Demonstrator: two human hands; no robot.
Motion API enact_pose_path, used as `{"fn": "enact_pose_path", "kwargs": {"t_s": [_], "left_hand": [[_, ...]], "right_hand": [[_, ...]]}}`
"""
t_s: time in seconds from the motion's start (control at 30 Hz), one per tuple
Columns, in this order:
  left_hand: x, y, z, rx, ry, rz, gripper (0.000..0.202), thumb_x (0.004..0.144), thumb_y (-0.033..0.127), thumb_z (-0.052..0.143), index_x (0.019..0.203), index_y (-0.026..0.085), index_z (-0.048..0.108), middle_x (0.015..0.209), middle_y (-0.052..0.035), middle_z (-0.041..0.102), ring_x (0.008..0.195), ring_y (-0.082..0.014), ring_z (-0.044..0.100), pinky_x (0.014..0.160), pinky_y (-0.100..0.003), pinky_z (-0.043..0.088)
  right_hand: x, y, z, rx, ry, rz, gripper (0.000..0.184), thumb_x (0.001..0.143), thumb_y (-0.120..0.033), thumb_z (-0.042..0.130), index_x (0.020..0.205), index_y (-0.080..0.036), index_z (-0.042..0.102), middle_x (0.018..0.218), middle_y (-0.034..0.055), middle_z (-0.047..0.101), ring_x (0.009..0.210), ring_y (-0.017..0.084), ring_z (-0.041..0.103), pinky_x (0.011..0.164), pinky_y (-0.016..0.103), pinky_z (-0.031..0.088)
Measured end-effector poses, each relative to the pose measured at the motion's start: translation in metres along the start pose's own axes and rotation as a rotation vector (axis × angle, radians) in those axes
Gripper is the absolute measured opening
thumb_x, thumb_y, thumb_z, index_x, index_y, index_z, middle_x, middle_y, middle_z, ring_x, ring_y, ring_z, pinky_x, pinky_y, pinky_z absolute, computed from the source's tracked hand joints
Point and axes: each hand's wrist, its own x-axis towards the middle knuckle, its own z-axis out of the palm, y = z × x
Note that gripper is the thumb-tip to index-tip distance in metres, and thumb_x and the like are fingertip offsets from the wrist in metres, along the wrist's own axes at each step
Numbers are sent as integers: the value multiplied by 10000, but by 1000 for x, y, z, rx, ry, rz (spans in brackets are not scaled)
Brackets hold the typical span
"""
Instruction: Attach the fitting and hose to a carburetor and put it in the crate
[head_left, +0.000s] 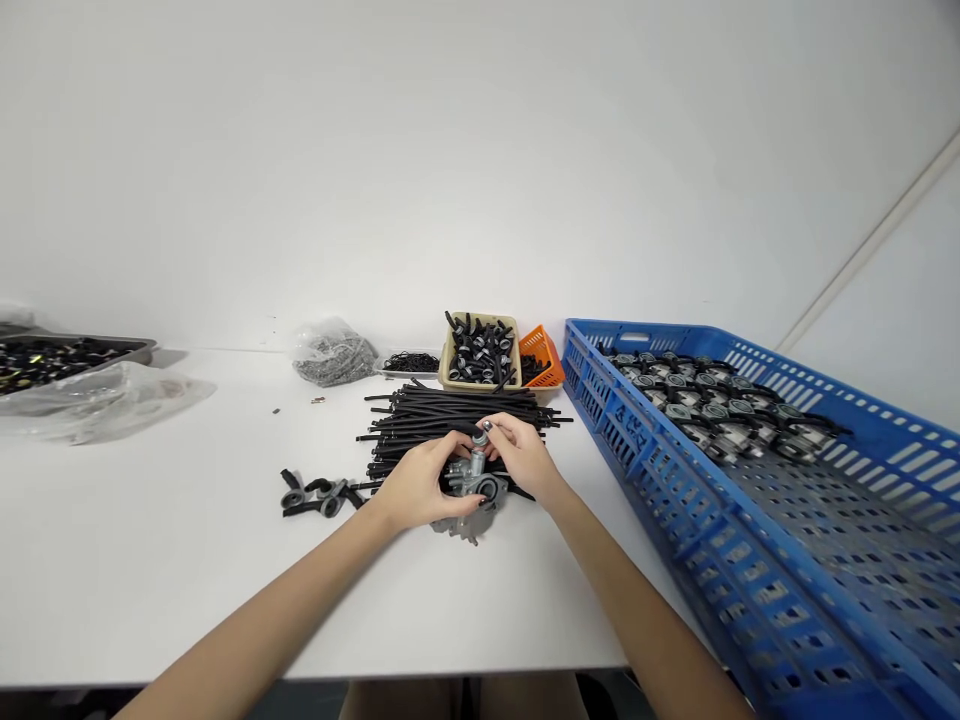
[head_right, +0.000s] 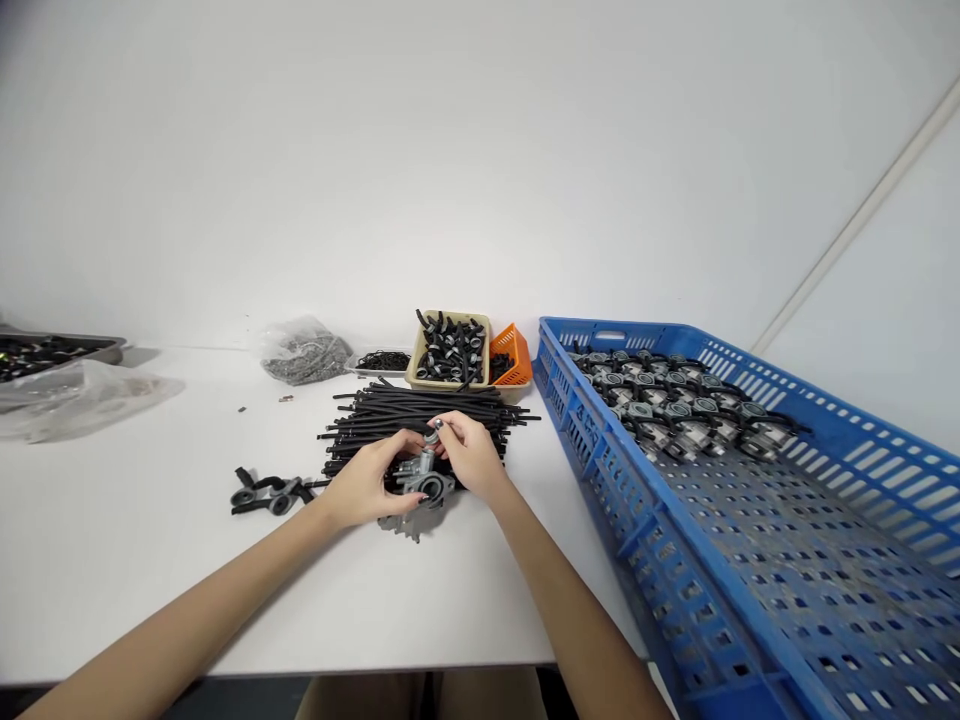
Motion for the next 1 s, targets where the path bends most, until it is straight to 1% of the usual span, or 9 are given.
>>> {"fn": "enact_pose_path", "kwargs": {"t_s": [0.07, 0.2, 0.27, 0.4, 0.57, 0.67, 0.77, 0.87, 1.0], "left_hand": [[0, 0, 0, -9, -9, -7, 440, 689, 326, 697, 1075, 237, 504, 1023, -39, 676, 902, -218, 654, 805, -336, 501], [0, -3, 1, 23, -6, -13, 396, 706, 317, 679, 1044, 223, 494, 1022, -48, 670, 907, -223, 653, 802, -345, 506], [-1, -5, 2, 42, -2, -14, 370, 723, 322, 666, 1036, 218, 497, 1006, -51, 677, 897, -228, 658, 789, -346, 508], [0, -6, 1, 28, -7, 2, 348, 735, 319, 654, 1026, 215, 493, 973, -48, 673, 872, -220, 649, 771, -337, 507], [1, -1, -2, 25, -35, -31, 335, 725, 297, 638, 988, 223, 445, 939, -28, 628, 832, -196, 617, 766, -328, 492], [0, 1, -2, -8, -48, -83, 417, 721, 312, 646, 1044, 226, 396, 987, -43, 641, 881, -210, 633, 785, -337, 495], [-1, 1, -2, -46, -54, -122, 543, 726, 329, 658, 1158, 222, 346, 1048, -75, 674, 936, -233, 653, 816, -361, 497], [-1, 1, -1, -48, -49, -122, 622, 724, 339, 663, 1233, 219, 326, 1067, -88, 688, 949, -245, 662, 830, -376, 498], [-1, 1, -1, -53, -49, -100, 707, 730, 335, 657, 1314, 212, 276, 1068, -86, 690, 962, -241, 660, 864, -384, 492]], "right_hand": [[0, -2, -2, 36, -31, 30, 180, 761, -355, 642, 801, -181, 663, 670, -20, 652, 588, 107, 599, 574, 224, 475], [-3, -6, -6, 72, -140, 113, 180, 718, -285, 683, 865, -184, 662, 699, -23, 656, 636, 111, 610, 632, 236, 496], [-5, -6, -7, 70, -168, 93, 190, 686, -258, 713, 851, -190, 649, 743, -28, 652, 660, 106, 606, 638, 228, 492], [-4, -3, -4, 62, -114, 27, 175, 661, -264, 743, 776, -186, 637, 746, -35, 634, 673, 102, 598, 668, 232, 492], [-1, -3, -5, 89, -100, 106, 245, 649, -334, 760, 793, -173, 645, 770, -4, 659, 723, 131, 624, 699, 268, 512], [-2, -6, -8, 74, -133, 139, 268, 674, -339, 744, 858, -170, 648, 799, 13, 672, 747, 138, 631, 695, 266, 508], [-3, -8, -11, 26, -175, 145, 285, 677, -319, 744, 899, -170, 648, 759, 7, 669, 694, 131, 621, 681, 272, 505], [-2, -7, -14, 22, -192, 130, 304, 682, -321, 746, 928, -169, 654, 770, 14, 675, 689, 134, 624, 690, 285, 507], [0, -1, -15, 39, -222, 71, 339, 688, -346, 751, 966, -170, 669, 850, 44, 693, 784, 164, 648, 723, 301, 515]]}}
